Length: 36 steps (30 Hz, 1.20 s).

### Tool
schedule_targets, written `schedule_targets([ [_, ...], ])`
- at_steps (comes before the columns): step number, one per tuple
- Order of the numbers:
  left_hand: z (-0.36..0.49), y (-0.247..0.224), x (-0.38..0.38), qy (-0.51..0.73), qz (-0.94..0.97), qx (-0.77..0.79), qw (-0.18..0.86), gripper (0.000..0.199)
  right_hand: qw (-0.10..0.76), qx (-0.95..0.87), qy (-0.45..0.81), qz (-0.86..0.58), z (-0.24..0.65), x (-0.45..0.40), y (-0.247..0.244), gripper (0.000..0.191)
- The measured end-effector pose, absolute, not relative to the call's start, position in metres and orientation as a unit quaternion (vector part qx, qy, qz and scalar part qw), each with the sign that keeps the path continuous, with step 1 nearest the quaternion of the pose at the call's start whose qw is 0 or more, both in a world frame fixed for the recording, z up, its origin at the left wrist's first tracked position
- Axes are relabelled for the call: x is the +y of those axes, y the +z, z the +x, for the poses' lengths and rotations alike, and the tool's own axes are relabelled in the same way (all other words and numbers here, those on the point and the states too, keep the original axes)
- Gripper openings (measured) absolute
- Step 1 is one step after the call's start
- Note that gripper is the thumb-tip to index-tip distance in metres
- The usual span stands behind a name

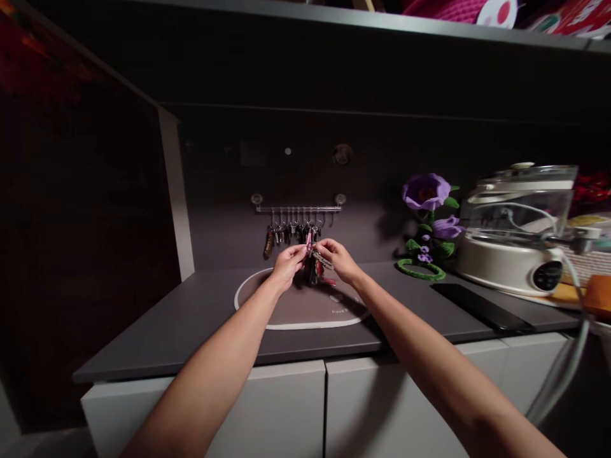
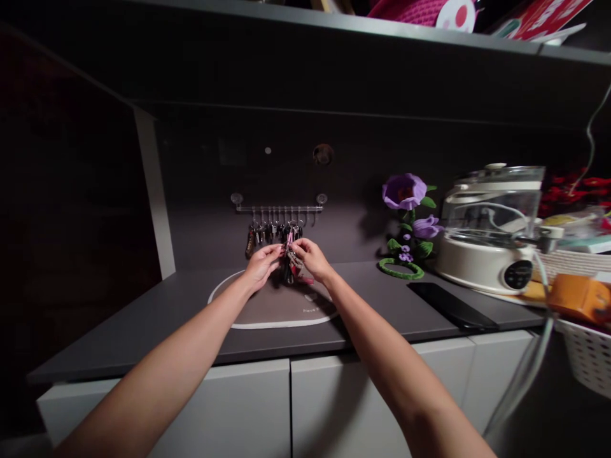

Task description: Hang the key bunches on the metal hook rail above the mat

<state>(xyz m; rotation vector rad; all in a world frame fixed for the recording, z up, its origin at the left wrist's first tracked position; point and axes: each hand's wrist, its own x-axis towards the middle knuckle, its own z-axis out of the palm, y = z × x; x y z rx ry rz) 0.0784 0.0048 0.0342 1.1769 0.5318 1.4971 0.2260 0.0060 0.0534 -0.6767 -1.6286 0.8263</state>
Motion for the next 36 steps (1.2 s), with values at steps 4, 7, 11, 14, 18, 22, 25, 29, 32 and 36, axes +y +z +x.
schedule_targets([
  [4, 0.078, 0.029, 0.010, 0.642, 0.516, 0.273, 0.497, 0.035, 0.580, -0.678, 0.337, -0.300, 0.234, 0.019, 0.068, 0.033],
  [7, 0.079, 0.023, 0.016, 0.647, 0.546, 0.314, 0.430, 0.033, 0.609, -0.659, 0.291, -0.332, 0.242, 0.035, 0.082, 0.033],
  [11, 0.080, 0.017, 0.020, 0.629, 0.606, 0.347, 0.342, 0.029, 0.642, -0.605, 0.255, -0.396, 0.251, 0.056, 0.099, 0.026],
  [14, 0.080, 0.016, 0.019, 0.612, 0.650, 0.362, 0.268, 0.026, 0.656, -0.563, 0.242, -0.441, 0.255, 0.071, 0.106, 0.022],
  [18, 0.079, 0.017, 0.017, 0.599, 0.671, 0.389, 0.199, 0.025, 0.670, -0.521, 0.222, -0.480, 0.254, 0.090, 0.109, 0.020],
  [22, 0.079, 0.016, 0.018, 0.586, 0.678, 0.411, 0.167, 0.025, 0.681, -0.498, 0.229, -0.485, 0.248, 0.105, 0.109, 0.020],
  [25, 0.078, 0.014, 0.020, 0.581, 0.681, 0.419, 0.155, 0.025, 0.689, -0.486, 0.220, -0.490, 0.244, 0.112, 0.109, 0.020],
  [29, 0.078, 0.011, 0.021, 0.577, 0.685, 0.419, 0.152, 0.025, 0.694, -0.466, 0.211, -0.507, 0.242, 0.115, 0.106, 0.017],
  [32, 0.079, 0.010, 0.020, 0.572, 0.690, 0.419, 0.146, 0.025, 0.693, -0.459, 0.216, -0.512, 0.241, 0.114, 0.105, 0.017],
  [36, 0.080, 0.010, 0.019, 0.568, 0.693, 0.421, 0.140, 0.023, 0.696, -0.445, 0.216, -0.520, 0.239, 0.116, 0.105, 0.016],
])
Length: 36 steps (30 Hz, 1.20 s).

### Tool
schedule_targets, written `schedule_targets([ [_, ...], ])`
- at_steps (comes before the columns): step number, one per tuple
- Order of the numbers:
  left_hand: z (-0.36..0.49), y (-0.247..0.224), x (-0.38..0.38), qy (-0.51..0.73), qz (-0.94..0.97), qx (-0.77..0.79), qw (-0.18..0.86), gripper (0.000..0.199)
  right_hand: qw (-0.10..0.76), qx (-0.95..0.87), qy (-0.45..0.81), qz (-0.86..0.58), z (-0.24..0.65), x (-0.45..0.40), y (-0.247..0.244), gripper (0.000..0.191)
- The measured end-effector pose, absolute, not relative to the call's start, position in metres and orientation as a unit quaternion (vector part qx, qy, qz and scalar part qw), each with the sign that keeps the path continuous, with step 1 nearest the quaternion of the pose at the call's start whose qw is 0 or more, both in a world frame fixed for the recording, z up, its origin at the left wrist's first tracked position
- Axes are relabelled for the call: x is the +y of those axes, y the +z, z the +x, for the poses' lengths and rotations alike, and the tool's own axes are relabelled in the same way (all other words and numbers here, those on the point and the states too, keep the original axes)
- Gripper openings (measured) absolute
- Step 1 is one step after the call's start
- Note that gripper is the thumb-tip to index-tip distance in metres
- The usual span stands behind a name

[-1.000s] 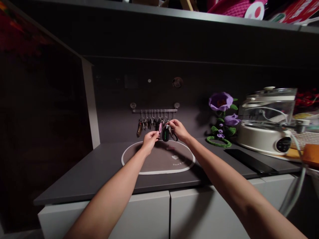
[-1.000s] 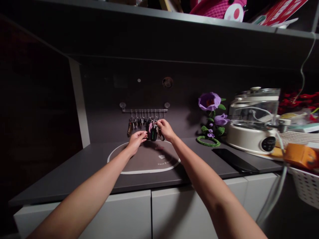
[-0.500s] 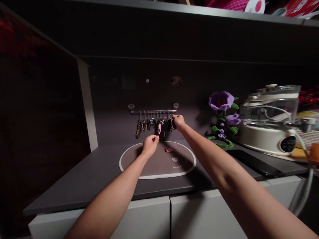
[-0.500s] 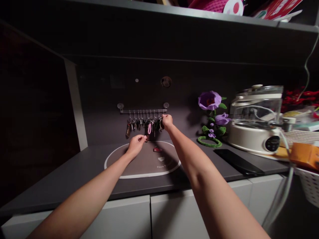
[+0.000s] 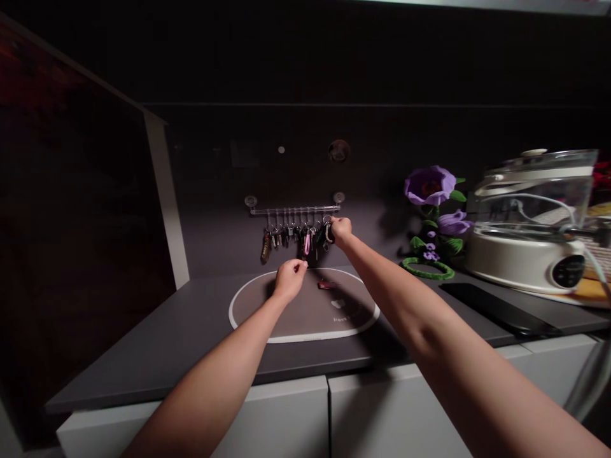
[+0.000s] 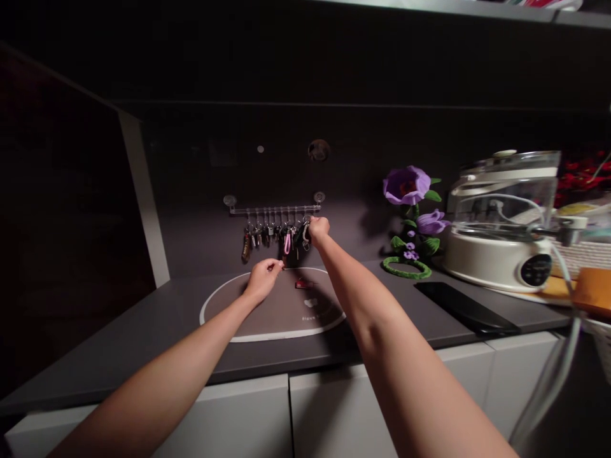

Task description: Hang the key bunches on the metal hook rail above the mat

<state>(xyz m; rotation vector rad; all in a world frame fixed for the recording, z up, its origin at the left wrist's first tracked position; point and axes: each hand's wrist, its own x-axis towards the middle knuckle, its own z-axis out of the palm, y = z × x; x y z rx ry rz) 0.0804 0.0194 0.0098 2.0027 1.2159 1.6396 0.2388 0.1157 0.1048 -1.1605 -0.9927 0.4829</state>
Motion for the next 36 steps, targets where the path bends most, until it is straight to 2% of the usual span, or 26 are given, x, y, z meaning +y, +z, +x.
schedule_targets([
  [11, 0.080, 0.008, 0.021, 0.557, 0.713, 0.407, 0.122, 0.022, 0.690, -0.460, 0.215, -0.516, 0.241, 0.127, 0.089, 0.015],
  [23, 0.081, 0.003, 0.023, 0.559, 0.718, 0.396, 0.127, 0.017, 0.659, -0.535, 0.247, -0.468, 0.254, 0.115, 0.082, 0.023],
  [32, 0.081, 0.001, 0.022, 0.540, 0.740, 0.380, 0.127, 0.013, 0.661, -0.552, 0.101, -0.499, 0.254, 0.075, 0.068, 0.028],
  [36, 0.081, 0.002, 0.020, 0.527, 0.753, 0.369, 0.136, 0.011, 0.611, -0.632, 0.125, -0.460, 0.251, 0.049, 0.044, 0.020],
])
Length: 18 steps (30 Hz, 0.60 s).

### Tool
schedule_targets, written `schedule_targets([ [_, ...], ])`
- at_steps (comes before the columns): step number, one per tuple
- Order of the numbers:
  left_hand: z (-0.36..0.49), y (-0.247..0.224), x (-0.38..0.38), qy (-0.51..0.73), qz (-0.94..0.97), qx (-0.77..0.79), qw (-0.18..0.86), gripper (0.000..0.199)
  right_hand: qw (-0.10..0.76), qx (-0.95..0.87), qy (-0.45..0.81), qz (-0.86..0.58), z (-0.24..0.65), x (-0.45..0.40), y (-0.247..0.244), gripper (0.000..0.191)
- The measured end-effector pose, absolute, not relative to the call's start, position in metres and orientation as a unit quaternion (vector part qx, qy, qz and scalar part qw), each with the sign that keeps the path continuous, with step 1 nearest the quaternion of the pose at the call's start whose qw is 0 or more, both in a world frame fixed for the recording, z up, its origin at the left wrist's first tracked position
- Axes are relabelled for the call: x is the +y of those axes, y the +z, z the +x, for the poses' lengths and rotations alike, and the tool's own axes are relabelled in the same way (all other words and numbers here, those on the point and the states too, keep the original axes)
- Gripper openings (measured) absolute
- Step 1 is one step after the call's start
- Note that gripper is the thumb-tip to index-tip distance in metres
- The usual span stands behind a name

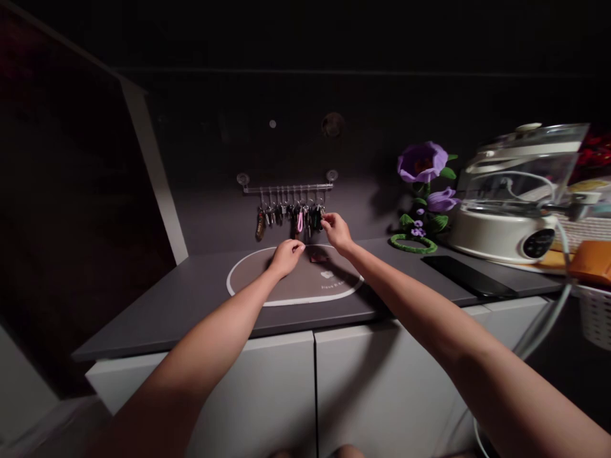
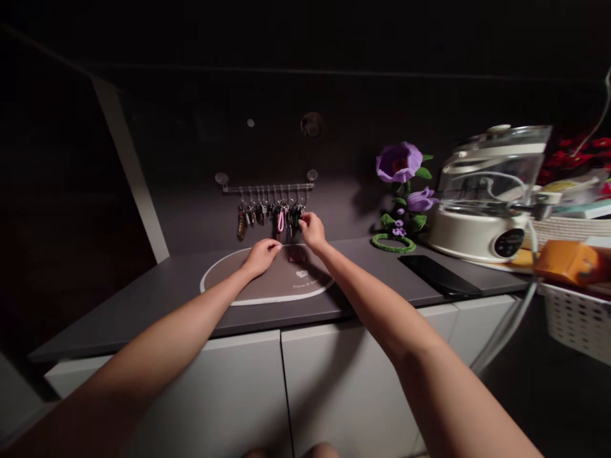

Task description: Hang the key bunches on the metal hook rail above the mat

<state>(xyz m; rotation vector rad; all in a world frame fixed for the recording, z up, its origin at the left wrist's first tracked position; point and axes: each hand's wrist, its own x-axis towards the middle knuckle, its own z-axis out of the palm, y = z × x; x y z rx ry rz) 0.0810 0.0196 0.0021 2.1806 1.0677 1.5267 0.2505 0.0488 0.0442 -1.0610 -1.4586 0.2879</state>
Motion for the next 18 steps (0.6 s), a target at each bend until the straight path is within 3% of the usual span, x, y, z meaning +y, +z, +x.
schedule_targets([
  [5, 0.081, 0.004, 0.016, 0.516, 0.748, 0.384, 0.164, 0.006, 0.498, -0.718, 0.118, -0.472, 0.253, 0.028, 0.018, 0.012],
  [10, 0.080, 0.004, 0.015, 0.429, 0.793, 0.421, 0.096, 0.014, 0.353, -0.780, 0.038, -0.515, 0.260, 0.030, 0.010, 0.014],
  [18, 0.080, 0.003, 0.018, 0.369, 0.820, 0.433, 0.064, 0.018, 0.241, -0.823, 0.013, -0.514, 0.260, 0.039, 0.010, 0.021],
])
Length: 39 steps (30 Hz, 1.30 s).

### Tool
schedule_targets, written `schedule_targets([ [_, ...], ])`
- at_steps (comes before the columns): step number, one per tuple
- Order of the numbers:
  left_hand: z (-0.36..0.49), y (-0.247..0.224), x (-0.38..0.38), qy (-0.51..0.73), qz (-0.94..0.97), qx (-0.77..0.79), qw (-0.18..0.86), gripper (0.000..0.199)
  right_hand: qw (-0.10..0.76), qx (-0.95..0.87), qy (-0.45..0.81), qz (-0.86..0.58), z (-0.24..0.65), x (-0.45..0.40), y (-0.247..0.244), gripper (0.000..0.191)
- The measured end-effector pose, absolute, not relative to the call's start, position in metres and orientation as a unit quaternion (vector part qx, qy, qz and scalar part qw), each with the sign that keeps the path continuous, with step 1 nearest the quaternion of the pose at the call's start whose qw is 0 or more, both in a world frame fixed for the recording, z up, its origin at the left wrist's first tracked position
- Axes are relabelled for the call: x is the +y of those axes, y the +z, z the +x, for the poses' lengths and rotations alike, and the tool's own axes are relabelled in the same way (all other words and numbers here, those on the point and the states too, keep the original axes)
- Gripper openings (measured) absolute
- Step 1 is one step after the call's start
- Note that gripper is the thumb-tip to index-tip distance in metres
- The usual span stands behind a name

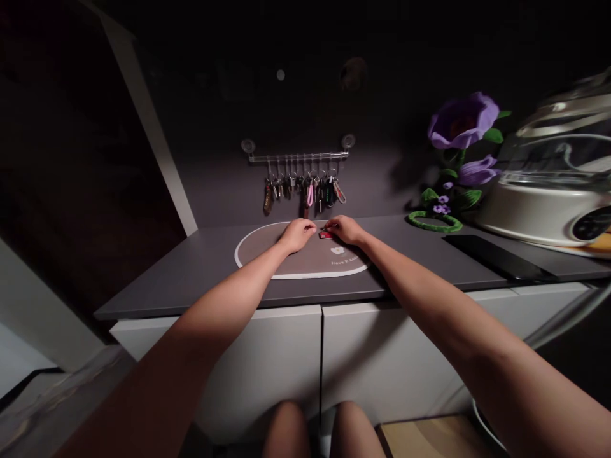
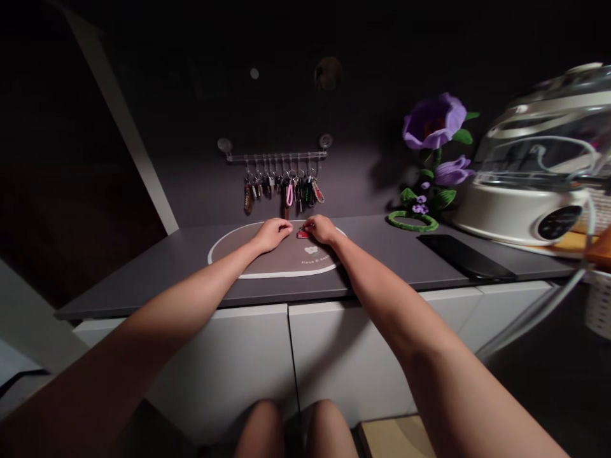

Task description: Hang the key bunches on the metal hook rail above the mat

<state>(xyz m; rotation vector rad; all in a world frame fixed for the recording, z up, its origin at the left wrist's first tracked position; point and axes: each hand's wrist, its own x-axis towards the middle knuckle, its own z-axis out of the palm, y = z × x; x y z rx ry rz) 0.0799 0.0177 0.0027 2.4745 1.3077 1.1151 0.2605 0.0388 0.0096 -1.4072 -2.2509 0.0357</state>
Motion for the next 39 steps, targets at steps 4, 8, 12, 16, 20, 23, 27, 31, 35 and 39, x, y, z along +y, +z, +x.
schedule_targets([
  [4, 0.080, 0.003, 0.017, 0.355, 0.827, 0.432, 0.060, 0.019, 0.234, -0.836, 0.015, -0.496, 0.260, 0.041, 0.009, 0.022],
  [8, 0.080, 0.003, 0.017, 0.344, 0.831, 0.433, 0.055, 0.020, 0.231, -0.845, 0.015, -0.481, 0.260, 0.043, 0.010, 0.020],
  [12, 0.080, 0.003, 0.017, 0.343, 0.830, 0.436, 0.057, 0.021, 0.231, -0.852, 0.014, -0.469, 0.259, 0.041, 0.012, 0.017],
  [16, 0.080, 0.003, 0.017, 0.343, 0.833, 0.431, 0.052, 0.021, 0.233, -0.853, 0.015, -0.466, 0.258, 0.038, 0.015, 0.014],
  [20, 0.079, 0.004, 0.017, 0.355, 0.831, 0.426, 0.040, 0.019, 0.248, -0.856, 0.016, -0.453, 0.255, 0.034, 0.019, 0.016],
  [23, 0.079, 0.005, 0.017, 0.365, 0.833, 0.415, 0.030, 0.020, 0.266, -0.862, 0.026, -0.431, 0.253, 0.031, 0.022, 0.019],
  [27, 0.080, 0.006, 0.017, 0.398, 0.818, 0.415, 0.025, 0.019, 0.306, -0.864, 0.052, -0.397, 0.250, 0.026, 0.024, 0.022],
  [31, 0.081, 0.009, 0.017, 0.438, 0.795, 0.415, 0.063, 0.015, 0.358, -0.849, 0.088, -0.378, 0.248, 0.023, 0.025, 0.026],
  [35, 0.083, 0.012, 0.015, 0.483, 0.763, 0.406, 0.142, 0.012, 0.415, -0.818, 0.158, -0.365, 0.245, 0.023, 0.024, 0.027],
  [39, 0.086, 0.011, 0.016, 0.525, 0.722, 0.394, 0.219, 0.013, 0.463, -0.770, 0.265, -0.350, 0.242, 0.025, 0.023, 0.025],
])
